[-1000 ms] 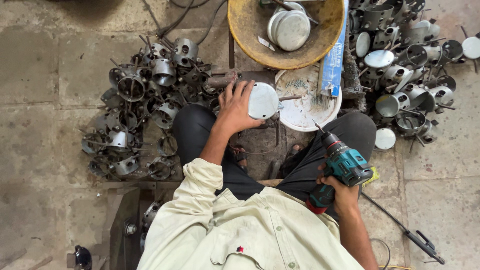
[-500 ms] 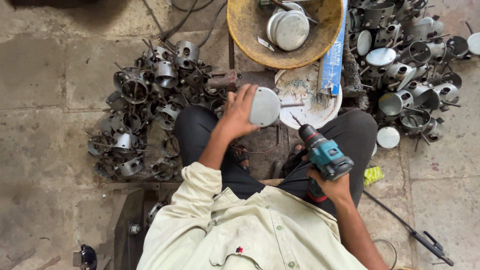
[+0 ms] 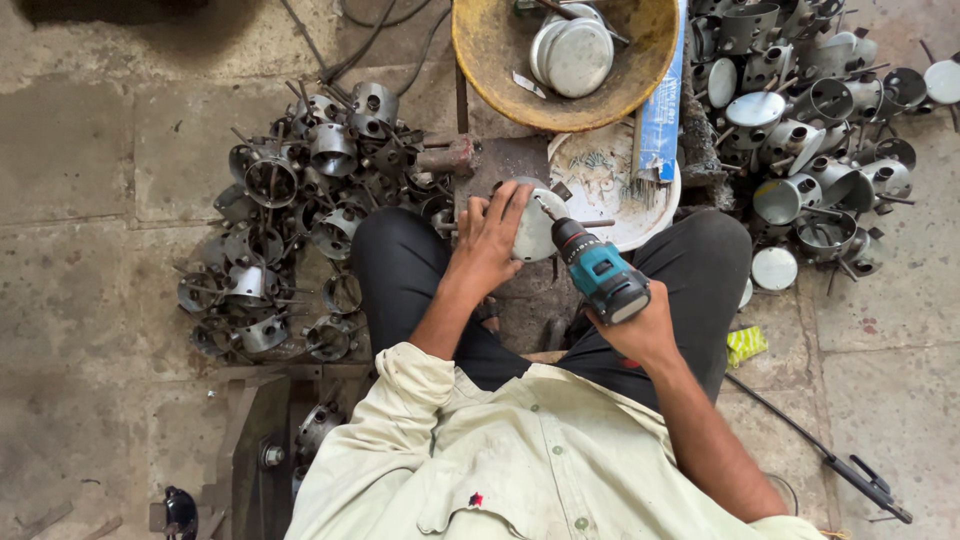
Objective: The person sits cross-legged and uses a cordless drill to fasten circular metal discs onto cylindrical metal housings. They repeatedly pick up a housing, place a disc on top, and drive screws into the disc to secure it. The person occasionally wipes the parts with a cloth and places the assembled units into a yellow basin.
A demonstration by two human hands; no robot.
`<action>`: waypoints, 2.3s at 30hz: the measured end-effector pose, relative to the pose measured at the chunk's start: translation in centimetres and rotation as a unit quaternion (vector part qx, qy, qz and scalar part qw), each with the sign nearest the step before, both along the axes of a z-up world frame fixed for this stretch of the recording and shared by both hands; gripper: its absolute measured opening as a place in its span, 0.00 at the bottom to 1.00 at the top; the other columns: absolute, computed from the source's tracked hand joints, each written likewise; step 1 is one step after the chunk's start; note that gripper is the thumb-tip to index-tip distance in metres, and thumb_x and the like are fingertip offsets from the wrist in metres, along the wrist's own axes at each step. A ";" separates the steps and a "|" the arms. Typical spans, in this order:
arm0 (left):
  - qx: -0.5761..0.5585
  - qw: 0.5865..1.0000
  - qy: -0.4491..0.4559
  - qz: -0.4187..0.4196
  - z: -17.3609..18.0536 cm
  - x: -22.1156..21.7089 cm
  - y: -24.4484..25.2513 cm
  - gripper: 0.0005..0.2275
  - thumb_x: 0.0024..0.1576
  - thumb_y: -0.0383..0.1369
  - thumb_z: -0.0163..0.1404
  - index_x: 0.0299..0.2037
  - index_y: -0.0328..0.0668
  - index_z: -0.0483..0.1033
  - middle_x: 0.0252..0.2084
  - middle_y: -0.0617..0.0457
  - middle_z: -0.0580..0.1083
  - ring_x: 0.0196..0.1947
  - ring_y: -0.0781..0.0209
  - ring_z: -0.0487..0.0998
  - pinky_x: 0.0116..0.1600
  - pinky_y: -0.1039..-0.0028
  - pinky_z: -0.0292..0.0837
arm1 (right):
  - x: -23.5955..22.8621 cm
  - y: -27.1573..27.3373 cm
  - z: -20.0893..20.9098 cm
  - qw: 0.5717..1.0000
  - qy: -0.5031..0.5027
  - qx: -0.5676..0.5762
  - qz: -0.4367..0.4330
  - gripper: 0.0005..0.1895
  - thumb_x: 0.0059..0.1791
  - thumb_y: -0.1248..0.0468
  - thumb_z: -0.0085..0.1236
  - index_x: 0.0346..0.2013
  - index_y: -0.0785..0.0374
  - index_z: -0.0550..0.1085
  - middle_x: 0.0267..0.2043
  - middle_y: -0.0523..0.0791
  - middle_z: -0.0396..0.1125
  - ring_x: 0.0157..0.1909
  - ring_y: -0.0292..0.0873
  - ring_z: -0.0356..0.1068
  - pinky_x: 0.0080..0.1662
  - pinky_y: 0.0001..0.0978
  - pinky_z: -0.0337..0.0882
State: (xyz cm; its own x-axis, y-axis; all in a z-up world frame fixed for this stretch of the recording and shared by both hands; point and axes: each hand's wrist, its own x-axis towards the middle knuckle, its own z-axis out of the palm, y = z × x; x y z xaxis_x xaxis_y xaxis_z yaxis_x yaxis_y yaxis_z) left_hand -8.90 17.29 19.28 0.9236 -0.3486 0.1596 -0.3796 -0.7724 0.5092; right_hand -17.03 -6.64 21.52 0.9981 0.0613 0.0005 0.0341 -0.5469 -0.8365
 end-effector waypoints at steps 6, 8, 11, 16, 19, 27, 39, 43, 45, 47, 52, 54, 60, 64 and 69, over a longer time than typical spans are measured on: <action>0.014 1.000 -0.012 0.003 0.0 -0.2 -0.1 0.53 0.31 0.27 0.71 0.71 0.51 0.53 0.69 0.53 0.56 0.56 0.43 0.64 0.60 0.53 0.62 | 1.2 -0.2 2.8 0.999 0.016 -0.021 0.021 0.18 0.38 0.67 0.69 0.41 0.66 0.77 0.28 0.47 0.74 0.29 0.38 0.73 0.37 0.33 0.73; 0.021 1.000 -0.013 0.003 -0.1 -0.3 -0.2 0.53 0.31 0.27 0.71 0.71 0.52 0.54 0.69 0.54 0.56 0.56 0.43 0.64 0.61 0.53 0.62 | 1.8 -0.7 3.5 0.998 0.014 -0.036 0.043 0.16 0.38 0.65 0.70 0.36 0.67 0.76 0.27 0.47 0.74 0.28 0.38 0.73 0.36 0.33 0.73; 0.030 0.999 -0.014 0.002 0.0 -0.2 -0.4 0.53 0.31 0.26 0.71 0.71 0.52 0.54 0.69 0.55 0.56 0.56 0.43 0.63 0.60 0.53 0.63 | 2.8 -1.2 4.6 0.996 0.033 -0.060 0.062 0.18 0.38 0.62 0.74 0.34 0.68 0.76 0.25 0.49 0.73 0.26 0.42 0.71 0.35 0.35 0.72; 0.031 0.999 -0.024 0.004 -0.1 -0.2 -0.5 0.53 0.31 0.27 0.70 0.71 0.51 0.53 0.68 0.55 0.56 0.55 0.43 0.63 0.59 0.53 0.63 | 4.2 -1.3 6.4 0.991 0.037 -0.092 0.086 0.20 0.36 0.60 0.75 0.35 0.68 0.76 0.26 0.51 0.74 0.26 0.44 0.74 0.35 0.36 0.73; 0.030 0.999 -0.025 0.006 -0.3 -0.1 -0.5 0.52 0.32 0.27 0.71 0.71 0.52 0.54 0.68 0.55 0.56 0.55 0.43 0.64 0.58 0.53 0.64 | 4.8 -1.1 7.1 0.990 0.028 -0.101 0.098 0.18 0.37 0.64 0.70 0.37 0.68 0.76 0.28 0.52 0.74 0.30 0.47 0.76 0.37 0.36 0.73; 0.047 0.999 0.001 0.008 -0.9 1.0 -1.0 0.53 0.30 0.26 0.71 0.70 0.50 0.54 0.69 0.55 0.56 0.56 0.41 0.64 0.62 0.52 0.66 | 7.3 -1.0 8.0 0.971 0.054 -0.198 0.120 0.15 0.37 0.66 0.64 0.38 0.67 0.78 0.30 0.54 0.75 0.33 0.53 0.76 0.39 0.40 0.75; 0.010 0.992 0.126 0.017 -1.9 7.4 1.3 0.55 0.26 0.37 0.77 0.67 0.42 0.58 0.68 0.48 0.59 0.64 0.29 0.57 0.67 0.51 0.60 | 21.1 2.5 8.4 0.924 0.210 -0.249 0.202 0.17 0.34 0.63 0.65 0.33 0.71 0.81 0.30 0.51 0.77 0.33 0.46 0.79 0.38 0.39 0.77; -0.011 0.988 0.152 0.019 -2.9 7.6 1.9 0.56 0.25 0.37 0.78 0.68 0.40 0.56 0.69 0.46 0.58 0.64 0.28 0.56 0.67 0.53 0.59 | 22.3 3.3 7.9 0.919 0.174 -0.279 0.216 0.19 0.32 0.65 0.67 0.36 0.68 0.79 0.32 0.51 0.76 0.33 0.45 0.76 0.38 0.38 0.75; -0.025 0.989 0.144 0.010 -3.5 7.3 2.0 0.55 0.27 0.37 0.77 0.68 0.41 0.58 0.70 0.46 0.58 0.64 0.28 0.56 0.66 0.52 0.61 | 23.0 3.3 7.6 0.904 0.222 -0.300 0.208 0.17 0.34 0.66 0.64 0.37 0.66 0.80 0.32 0.51 0.77 0.31 0.45 0.77 0.36 0.39 0.76; -0.027 0.988 0.152 0.017 -3.5 7.3 1.9 0.54 0.26 0.36 0.77 0.68 0.41 0.58 0.69 0.47 0.59 0.64 0.29 0.57 0.67 0.54 0.62 | 23.6 3.5 7.8 0.904 0.228 -0.290 0.216 0.17 0.34 0.65 0.64 0.36 0.67 0.79 0.32 0.52 0.77 0.30 0.45 0.77 0.36 0.39 0.76; -0.035 0.986 0.162 0.016 -2.8 7.4 1.9 0.55 0.24 0.36 0.76 0.68 0.42 0.58 0.69 0.48 0.59 0.63 0.32 0.58 0.66 0.55 0.64 | 24.4 4.6 8.6 0.882 0.250 -0.342 0.209 0.17 0.34 0.65 0.65 0.35 0.68 0.78 0.30 0.51 0.76 0.29 0.48 0.77 0.34 0.41 0.78; -0.033 0.987 0.157 0.011 -2.7 7.3 1.9 0.55 0.25 0.36 0.77 0.68 0.42 0.58 0.68 0.47 0.60 0.62 0.31 0.58 0.65 0.54 0.65 | 24.3 4.9 9.0 0.883 0.235 -0.351 0.207 0.15 0.33 0.64 0.67 0.31 0.71 0.79 0.28 0.52 0.76 0.28 0.47 0.77 0.33 0.41 0.77; -0.045 0.990 0.136 0.008 -2.8 7.3 2.1 0.54 0.23 0.36 0.77 0.66 0.42 0.60 0.66 0.47 0.61 0.62 0.30 0.59 0.64 0.54 0.65 | 24.2 5.7 10.0 0.875 0.225 -0.363 0.229 0.11 0.32 0.64 0.65 0.25 0.69 0.80 0.26 0.51 0.76 0.27 0.47 0.77 0.33 0.40 0.76; -0.057 0.991 0.117 0.006 -3.4 7.3 2.1 0.53 0.24 0.36 0.76 0.65 0.43 0.60 0.66 0.46 0.62 0.61 0.30 0.59 0.64 0.53 0.66 | 24.3 6.1 10.0 0.867 0.227 -0.368 0.249 0.10 0.33 0.63 0.64 0.24 0.68 0.81 0.26 0.51 0.77 0.27 0.47 0.77 0.33 0.40 0.76; -0.056 0.992 0.114 0.003 -3.9 7.5 2.0 0.53 0.24 0.36 0.76 0.65 0.42 0.60 0.66 0.46 0.62 0.61 0.29 0.59 0.63 0.52 0.67 | 24.7 6.2 9.9 0.864 0.232 -0.370 0.250 0.09 0.33 0.64 0.63 0.24 0.66 0.82 0.26 0.50 0.77 0.27 0.46 0.77 0.34 0.39 0.75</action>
State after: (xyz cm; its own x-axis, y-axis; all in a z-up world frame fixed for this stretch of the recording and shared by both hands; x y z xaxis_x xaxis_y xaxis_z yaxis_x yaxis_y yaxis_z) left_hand -1.36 19.33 15.37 0.9422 -0.3345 -0.0168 -0.2397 -0.7083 0.6640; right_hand 7.68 -0.43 31.47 0.7291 0.2971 -0.6166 0.1761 -0.9520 -0.2504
